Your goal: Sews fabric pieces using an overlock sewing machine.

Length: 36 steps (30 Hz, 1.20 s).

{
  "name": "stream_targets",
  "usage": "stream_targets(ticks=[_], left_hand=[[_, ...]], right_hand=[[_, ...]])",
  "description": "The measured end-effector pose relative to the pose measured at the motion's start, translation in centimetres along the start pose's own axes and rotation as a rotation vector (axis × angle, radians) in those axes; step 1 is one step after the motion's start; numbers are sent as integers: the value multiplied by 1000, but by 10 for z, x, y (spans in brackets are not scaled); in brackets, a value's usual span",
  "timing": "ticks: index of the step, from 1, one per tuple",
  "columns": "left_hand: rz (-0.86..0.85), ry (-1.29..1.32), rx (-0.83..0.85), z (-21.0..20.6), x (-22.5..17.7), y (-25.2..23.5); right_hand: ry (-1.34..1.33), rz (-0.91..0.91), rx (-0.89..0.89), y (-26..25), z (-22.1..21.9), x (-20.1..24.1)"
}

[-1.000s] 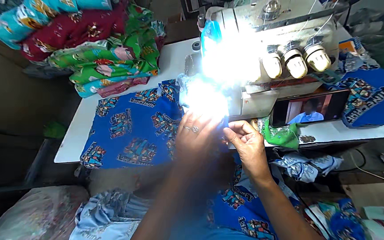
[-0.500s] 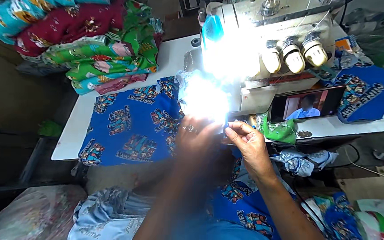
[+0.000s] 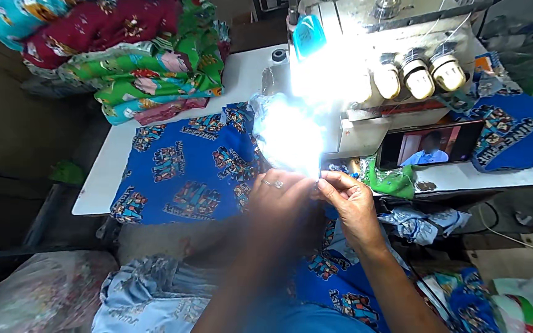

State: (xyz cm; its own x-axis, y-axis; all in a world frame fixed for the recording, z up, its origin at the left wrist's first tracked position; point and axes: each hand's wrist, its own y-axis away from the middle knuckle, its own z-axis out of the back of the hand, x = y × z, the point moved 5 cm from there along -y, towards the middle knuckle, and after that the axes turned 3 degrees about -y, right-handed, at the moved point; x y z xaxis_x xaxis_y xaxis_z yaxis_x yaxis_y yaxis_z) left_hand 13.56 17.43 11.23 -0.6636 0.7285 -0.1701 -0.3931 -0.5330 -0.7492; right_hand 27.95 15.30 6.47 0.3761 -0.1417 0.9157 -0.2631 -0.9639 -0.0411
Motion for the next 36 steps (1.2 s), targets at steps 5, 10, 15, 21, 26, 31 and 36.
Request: stream_targets(ticks=[5, 10, 15, 21, 26, 31, 36], left_hand=[[-39, 18, 47, -1, -2, 0], [-142, -103, 48, -26, 9, 12], [-202, -103, 139, -14, 10, 11], [-143, -148, 408, -1, 16, -32], [-66, -177, 525, -8, 37, -65], [57, -212, 482, -24, 55, -88], [232, -277, 461, -14, 52, -77]], right_hand=[[34, 73, 10, -4, 2, 0], [186, 232, -12, 1, -2, 10], [345, 385, -24, 9, -2, 8], [824, 580, -53, -25, -15, 39], [1049, 629, -60, -27, -19, 40], [1062, 623, -33, -17, -17, 26], [1010, 539, 42, -6, -14, 10]])
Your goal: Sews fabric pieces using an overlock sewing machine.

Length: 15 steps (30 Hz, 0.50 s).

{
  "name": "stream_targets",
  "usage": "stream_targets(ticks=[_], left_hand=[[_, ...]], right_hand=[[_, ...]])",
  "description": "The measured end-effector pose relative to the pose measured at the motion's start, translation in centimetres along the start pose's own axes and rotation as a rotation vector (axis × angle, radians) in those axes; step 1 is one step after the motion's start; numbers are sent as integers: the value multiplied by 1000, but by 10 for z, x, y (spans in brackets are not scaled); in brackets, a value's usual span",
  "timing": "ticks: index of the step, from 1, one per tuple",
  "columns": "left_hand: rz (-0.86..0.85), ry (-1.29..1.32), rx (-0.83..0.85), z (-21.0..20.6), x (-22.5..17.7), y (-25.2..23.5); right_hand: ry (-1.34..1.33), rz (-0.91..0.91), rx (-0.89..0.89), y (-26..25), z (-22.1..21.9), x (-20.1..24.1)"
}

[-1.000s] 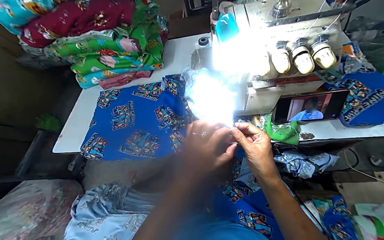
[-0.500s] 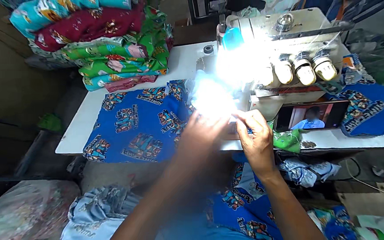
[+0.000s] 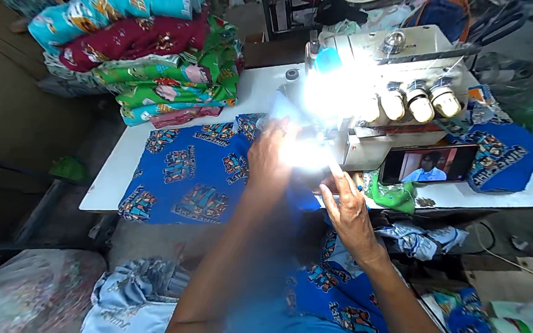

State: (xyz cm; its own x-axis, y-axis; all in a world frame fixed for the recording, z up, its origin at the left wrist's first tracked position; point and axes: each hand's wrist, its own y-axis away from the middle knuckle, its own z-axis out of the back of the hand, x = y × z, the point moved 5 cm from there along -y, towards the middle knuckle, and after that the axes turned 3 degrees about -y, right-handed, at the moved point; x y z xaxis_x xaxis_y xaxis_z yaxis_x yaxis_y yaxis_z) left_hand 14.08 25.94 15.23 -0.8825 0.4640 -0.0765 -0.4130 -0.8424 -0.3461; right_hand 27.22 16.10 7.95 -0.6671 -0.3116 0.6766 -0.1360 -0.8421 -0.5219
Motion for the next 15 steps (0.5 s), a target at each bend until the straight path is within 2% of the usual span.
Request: stream_targets(ticks=[6, 11, 13, 15], left_hand=[[134, 93, -41, 15, 0, 44], [145, 392, -45, 9, 5, 80], [92, 656, 114, 4, 0, 101], [2, 1036, 404, -7, -6, 125]], right_hand=[[-137, 1, 67, 7, -9, 9], [-368, 9, 152, 1, -16, 15], [-506, -24, 207, -1, -17, 15], [-559, -95, 193, -6, -12, 8]])
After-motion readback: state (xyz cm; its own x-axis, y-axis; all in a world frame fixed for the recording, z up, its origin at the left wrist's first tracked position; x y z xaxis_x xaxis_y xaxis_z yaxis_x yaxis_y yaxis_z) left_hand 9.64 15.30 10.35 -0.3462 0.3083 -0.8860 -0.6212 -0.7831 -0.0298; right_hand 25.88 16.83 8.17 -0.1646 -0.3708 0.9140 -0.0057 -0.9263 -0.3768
